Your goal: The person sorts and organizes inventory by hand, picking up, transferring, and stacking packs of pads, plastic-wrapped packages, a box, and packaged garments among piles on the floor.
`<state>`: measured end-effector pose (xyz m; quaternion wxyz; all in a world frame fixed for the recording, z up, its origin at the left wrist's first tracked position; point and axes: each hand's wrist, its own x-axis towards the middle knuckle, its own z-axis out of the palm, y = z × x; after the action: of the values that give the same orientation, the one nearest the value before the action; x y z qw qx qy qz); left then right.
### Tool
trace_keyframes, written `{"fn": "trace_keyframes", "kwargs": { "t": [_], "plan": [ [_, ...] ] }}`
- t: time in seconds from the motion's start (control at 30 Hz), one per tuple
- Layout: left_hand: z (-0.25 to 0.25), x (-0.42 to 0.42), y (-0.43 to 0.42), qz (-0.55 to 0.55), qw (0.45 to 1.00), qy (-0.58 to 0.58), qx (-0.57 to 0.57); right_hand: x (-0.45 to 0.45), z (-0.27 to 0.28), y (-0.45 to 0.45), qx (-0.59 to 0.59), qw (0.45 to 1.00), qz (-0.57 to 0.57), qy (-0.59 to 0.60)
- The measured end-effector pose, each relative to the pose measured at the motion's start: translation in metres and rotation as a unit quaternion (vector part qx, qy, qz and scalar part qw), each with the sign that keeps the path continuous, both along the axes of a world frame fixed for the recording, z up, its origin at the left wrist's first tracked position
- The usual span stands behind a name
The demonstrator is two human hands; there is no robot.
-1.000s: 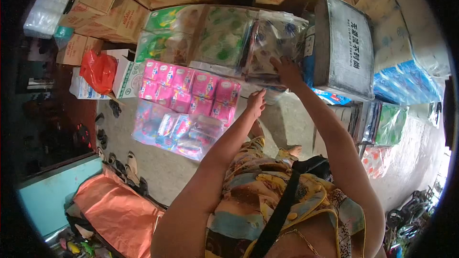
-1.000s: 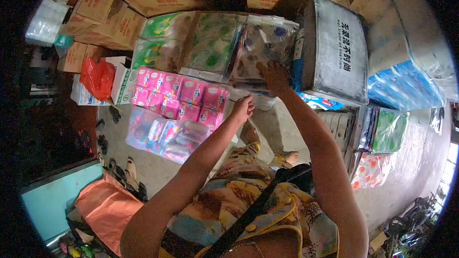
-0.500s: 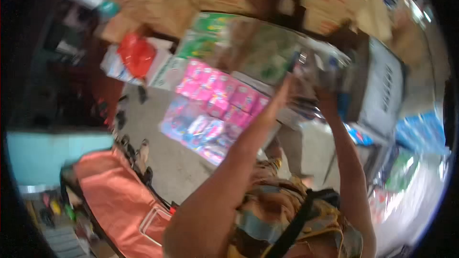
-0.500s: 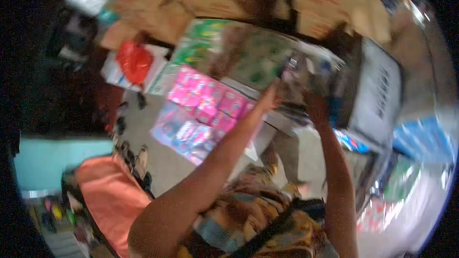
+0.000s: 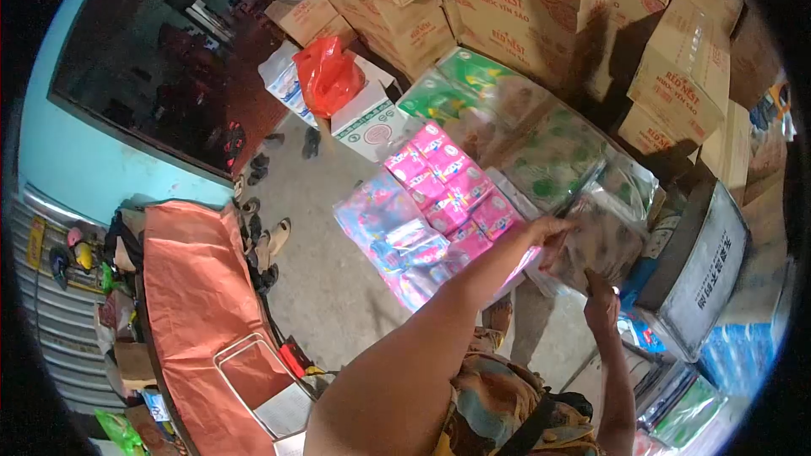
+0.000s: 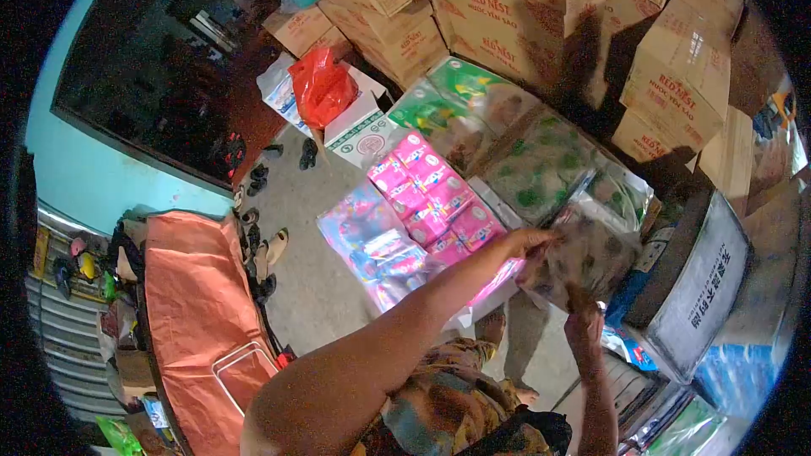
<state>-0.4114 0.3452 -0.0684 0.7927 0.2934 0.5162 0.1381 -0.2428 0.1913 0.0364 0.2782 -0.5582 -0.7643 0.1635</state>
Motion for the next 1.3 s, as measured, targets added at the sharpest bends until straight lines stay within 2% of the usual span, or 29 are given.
{"fn": "trace_keyframes", "kwargs": {
  "t": [0.03, 0.07, 0.1, 0.13, 0.2, 0.23, 0.3, 0.43, 0.53, 0.57, 0.6, 0.63, 0.7, 0.73, 0.8, 0.83, 0.87, 0.9, 0.93, 1.0, 1.03, 1.07, 1.13, 1.17, 1.2, 1.23, 1.27, 1.3],
  "plan": [
    [-0.046, 0.004, 0.002, 0.0, 1.0, -0.001, 0.0, -0.001, 0.002, -0.003, -0.025, 1.0, -0.001, 0.008],
    [-0.088, 0.006, 0.003, -0.021, 0.994, -0.108, 0.015, -0.003, 0.006, -0.005, 0.001, 1.0, 0.006, -0.022],
    [-0.087, 0.006, 0.001, -0.042, 0.976, -0.213, 0.029, -0.001, 0.005, -0.005, 0.002, 1.0, 0.006, -0.023],
    [-0.085, 0.011, -0.001, -0.042, 0.976, -0.214, 0.03, -0.001, 0.002, -0.006, 0.0, 1.0, 0.007, -0.01],
    [-0.007, 0.018, -0.015, 0.029, 0.974, -0.131, 0.18, 0.001, -0.003, -0.009, 0.001, 1.0, 0.01, 0.004],
    [0.005, 0.017, -0.015, 0.03, 0.974, -0.13, 0.182, 0.003, -0.006, -0.012, -0.013, 1.0, 0.003, -0.012],
    [0.013, 0.016, -0.016, 0.007, 0.984, -0.041, 0.175, 0.005, -0.012, -0.017, -0.027, 0.999, -0.003, -0.027],
    [0.013, 0.022, -0.02, 0.036, 0.976, 0.01, 0.215, 0.006, -0.023, -0.023, 0.01, 1.0, 0.015, -0.022],
    [0.053, 0.016, -0.033, 0.087, 0.975, 0.026, 0.203, 0.007, -0.027, -0.028, 0.032, 0.999, 0.021, -0.013],
    [0.057, 0.014, -0.036, 0.059, 0.959, 0.072, 0.267, 0.008, -0.027, -0.028, 0.049, 0.998, 0.027, -0.016],
    [0.075, 0.009, -0.042, 0.031, 0.936, 0.117, 0.329, 0.008, -0.02, -0.027, 0.0, 0.999, 0.041, -0.016],
    [0.093, 0.008, -0.054, 0.07, 0.926, 0.085, 0.36, 0.009, -0.011, -0.03, -0.024, 0.998, 0.056, -0.015],
    [0.122, 0.001, -0.07, 0.09, 0.896, 0.105, 0.423, 0.012, 0.001, -0.037, -0.064, 0.993, 0.095, -0.01],
    [0.129, -0.003, -0.076, 0.095, 0.899, 0.057, 0.424, 0.016, 0.003, -0.041, -0.056, 0.993, 0.105, 0.013],
    [0.133, -0.015, -0.084, 0.079, 0.869, 0.072, 0.483, 0.018, 0.029, -0.05, -0.075, 0.988, 0.122, 0.049],
    [0.132, -0.021, -0.09, 0.079, 0.853, 0.063, 0.512, 0.025, 0.038, -0.055, -0.096, 0.979, 0.124, 0.134],
    [0.143, -0.026, -0.097, 0.069, 0.869, 0.052, 0.488, 0.031, 0.043, -0.061, -0.117, 0.961, 0.124, 0.218],
    [0.162, -0.031, -0.105, 0.058, 0.883, 0.04, 0.464, 0.042, 0.044, -0.068, -0.11, 0.941, 0.116, 0.298],
    [0.2, -0.031, -0.121, 0.05, 0.882, 0.04, 0.466, 0.052, 0.057, -0.074, -0.103, 0.937, 0.086, 0.324],
    [0.257, -0.027, -0.15, 0.01, 0.85, 0.193, 0.489, 0.076, 0.091, -0.088, -0.074, 0.926, 0.012, 0.369],
    [0.273, -0.027, -0.154, -0.042, 0.878, 0.121, 0.462, 0.088, 0.106, -0.093, -0.055, 0.918, -0.004, 0.392],
    [0.273, -0.021, -0.161, -0.042, 0.876, 0.119, 0.465, 0.1, 0.118, -0.097, -0.036, 0.909, -0.02, 0.415],
    [0.269, -0.007, -0.179, -0.013, 0.858, 0.094, 0.505, 0.126, 0.13, -0.112, -0.065, 0.888, -0.034, 0.455],
    [0.276, 0.007, -0.186, -0.022, 0.86, 0.052, 0.508, 0.14, 0.133, -0.122, -0.074, 0.883, -0.026, 0.463],
    [0.276, 0.022, -0.188, -0.051, 0.839, -0.005, 0.541, 0.158, 0.129, -0.138, -0.1, 0.888, -0.064, 0.444],
    [0.274, 0.039, -0.19, -0.081, 0.815, -0.063, 0.57, 0.172, 0.128, -0.148, -0.131, 0.886, -0.043, 0.442],
    [0.273, 0.057, -0.194, -0.115, 0.838, 0.005, 0.533, 0.185, 0.128, -0.158, -0.162, 0.883, -0.024, 0.44],
    [0.285, 0.074, -0.202, -0.133, 0.847, -0.016, 0.514, 0.198, 0.122, -0.169, -0.146, 0.892, -0.024, 0.426]
  ]
}}
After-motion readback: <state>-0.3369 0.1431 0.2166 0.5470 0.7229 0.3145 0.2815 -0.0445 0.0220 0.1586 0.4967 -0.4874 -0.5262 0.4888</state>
